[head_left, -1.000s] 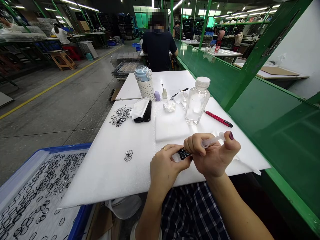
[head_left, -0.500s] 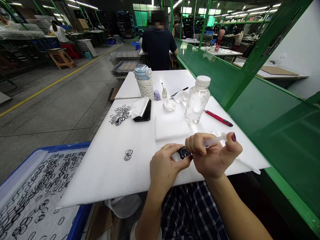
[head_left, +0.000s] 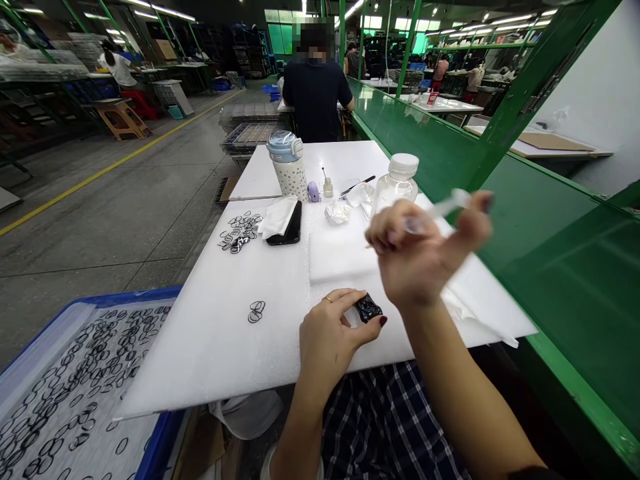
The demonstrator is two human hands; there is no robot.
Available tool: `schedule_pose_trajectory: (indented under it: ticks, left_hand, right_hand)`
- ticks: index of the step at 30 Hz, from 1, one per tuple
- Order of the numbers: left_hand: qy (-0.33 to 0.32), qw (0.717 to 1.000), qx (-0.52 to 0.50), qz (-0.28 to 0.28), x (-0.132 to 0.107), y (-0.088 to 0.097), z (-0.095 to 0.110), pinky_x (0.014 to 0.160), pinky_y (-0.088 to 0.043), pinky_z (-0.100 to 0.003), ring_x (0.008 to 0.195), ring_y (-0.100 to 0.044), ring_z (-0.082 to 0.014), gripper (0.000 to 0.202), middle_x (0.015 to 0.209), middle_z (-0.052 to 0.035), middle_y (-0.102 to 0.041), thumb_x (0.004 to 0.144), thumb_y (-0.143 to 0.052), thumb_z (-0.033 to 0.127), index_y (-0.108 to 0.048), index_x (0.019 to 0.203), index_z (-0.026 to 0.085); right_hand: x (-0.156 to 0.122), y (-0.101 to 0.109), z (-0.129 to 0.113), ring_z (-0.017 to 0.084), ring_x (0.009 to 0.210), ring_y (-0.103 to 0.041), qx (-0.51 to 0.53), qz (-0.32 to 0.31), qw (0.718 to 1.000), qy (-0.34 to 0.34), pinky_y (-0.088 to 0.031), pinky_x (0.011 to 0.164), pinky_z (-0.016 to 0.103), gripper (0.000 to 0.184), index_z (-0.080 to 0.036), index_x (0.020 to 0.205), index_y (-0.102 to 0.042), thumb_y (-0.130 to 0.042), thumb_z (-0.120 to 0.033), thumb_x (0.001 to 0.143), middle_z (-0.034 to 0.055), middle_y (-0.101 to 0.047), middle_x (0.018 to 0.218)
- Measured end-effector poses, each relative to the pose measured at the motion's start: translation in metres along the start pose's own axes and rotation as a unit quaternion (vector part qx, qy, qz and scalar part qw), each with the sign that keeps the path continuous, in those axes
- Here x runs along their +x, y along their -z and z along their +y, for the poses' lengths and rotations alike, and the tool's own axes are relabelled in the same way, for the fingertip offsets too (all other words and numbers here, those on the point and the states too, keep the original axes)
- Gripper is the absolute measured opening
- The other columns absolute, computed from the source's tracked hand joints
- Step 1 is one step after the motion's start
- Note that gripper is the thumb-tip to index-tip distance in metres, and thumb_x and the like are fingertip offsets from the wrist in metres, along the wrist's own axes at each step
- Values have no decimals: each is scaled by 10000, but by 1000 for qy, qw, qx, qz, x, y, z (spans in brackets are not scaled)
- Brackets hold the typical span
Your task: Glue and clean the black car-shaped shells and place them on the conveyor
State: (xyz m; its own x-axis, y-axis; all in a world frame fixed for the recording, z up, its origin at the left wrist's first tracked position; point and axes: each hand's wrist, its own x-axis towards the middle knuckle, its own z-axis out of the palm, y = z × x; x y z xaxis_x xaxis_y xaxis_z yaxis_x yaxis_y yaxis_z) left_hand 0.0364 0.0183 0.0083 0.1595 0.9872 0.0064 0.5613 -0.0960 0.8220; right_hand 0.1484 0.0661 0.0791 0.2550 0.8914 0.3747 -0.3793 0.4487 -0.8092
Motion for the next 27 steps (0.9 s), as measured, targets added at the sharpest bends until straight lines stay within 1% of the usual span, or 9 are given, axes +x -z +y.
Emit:
schedule_pose_trajectory:
  ticks: [3, 5, 7, 9, 13, 17, 21, 24, 27]
  left_hand:
    - [-18, 999, 30, -13, -2, 2, -2, 674, -486, -309, 646, -546, -121, 418, 1212, 64, -649, 700, -764, 382, -697, 1108, 321]
    - [-29, 998, 50, -29, -4, 4, -4, 690, -496, -321, 687, -556, -133, 449, 1251, 63, -623, 704, -756, 376, -673, 1143, 325]
    - [-34, 996, 65, -41, -5, 5, -5, 705, -506, -336, 717, -570, -144, 468, 1283, 56, -597, 705, -750, 367, -655, 1160, 318]
    - [-46, 995, 70, -47, -6, 5, -7, 764, -516, -352, 807, -601, -168, 489, 1302, 42, -577, 702, -748, 344, -636, 1176, 301]
    - [-82, 993, 70, -55, -7, 3, -10, 840, -523, -365, 1026, -596, -219, 508, 1327, 17, -540, 727, -728, 315, -594, 1216, 280]
    - [-98, 990, 87, -53, -7, 2, -12, 823, -536, -388, 1053, -588, -240, 503, 1325, -6, -526, 734, -717, 291, -581, 1219, 273]
    - [-90, 991, 78, -60, -11, 5, -8, 925, -504, -426, 1163, -538, -281, 543, 1332, -38, -518, 705, -760, 301, -589, 1218, 255]
    - [-73, 992, 49, -86, -18, 14, -7, 1029, -438, -442, 1242, -487, -295, 605, 1394, -53, -473, 702, -784, 365, -576, 1262, 270]
    - [-60, 995, 22, -75, -24, 32, -14, 1056, -409, -415, 1247, -490, -270, 509, 1396, -38, -484, 774, -726, 387, -591, 1256, 299]
  right_hand:
    - [26, -1, 39, 154, 534, -426, -69, -22, 994, -81, -370, 572, 326, 568, -219, 552, -503, -320, -700, 794, 28, -474, 564]
    - [30, 7, 53, 197, 693, -558, -142, -37, 983, -108, -442, 696, 352, 536, -192, 676, -594, -362, -656, 813, 70, -602, 713]
    - [25, 24, 47, 223, 919, -593, -187, -12, 980, -66, -441, 846, 355, 455, -187, 851, -627, -432, -597, 820, 79, -654, 924]
    - [14, 50, 25, 213, 1004, -578, -249, 41, 968, -14, -424, 891, 331, 384, -209, 954, -604, -479, -544, 812, 58, -648, 1021]
    - [-1, 113, -13, 192, 671, -521, -454, 137, 880, -30, -383, 656, 316, 252, -209, 731, -579, -540, -452, 786, 21, -579, 673]
    - [-5, 146, -9, 174, 563, -375, -546, 141, 819, -103, -226, 570, 317, 231, -200, 526, -559, -656, -355, 667, 25, -495, 514]
    - [-6, 144, 2, 176, 580, -450, -519, 84, 837, -150, -276, 544, 299, 117, -197, 647, -624, -613, -314, 652, 13, -540, 576]
    - [-7, 143, -3, 143, 477, -382, -452, 80, 873, -168, -272, 459, 280, 176, -210, 802, -582, -486, -344, 742, -31, -423, 532]
    - [-11, 154, -12, 126, 459, -348, -412, 91, 890, -171, -268, 418, 272, 133, -225, 788, -529, -457, -337, 789, -36, -379, 552]
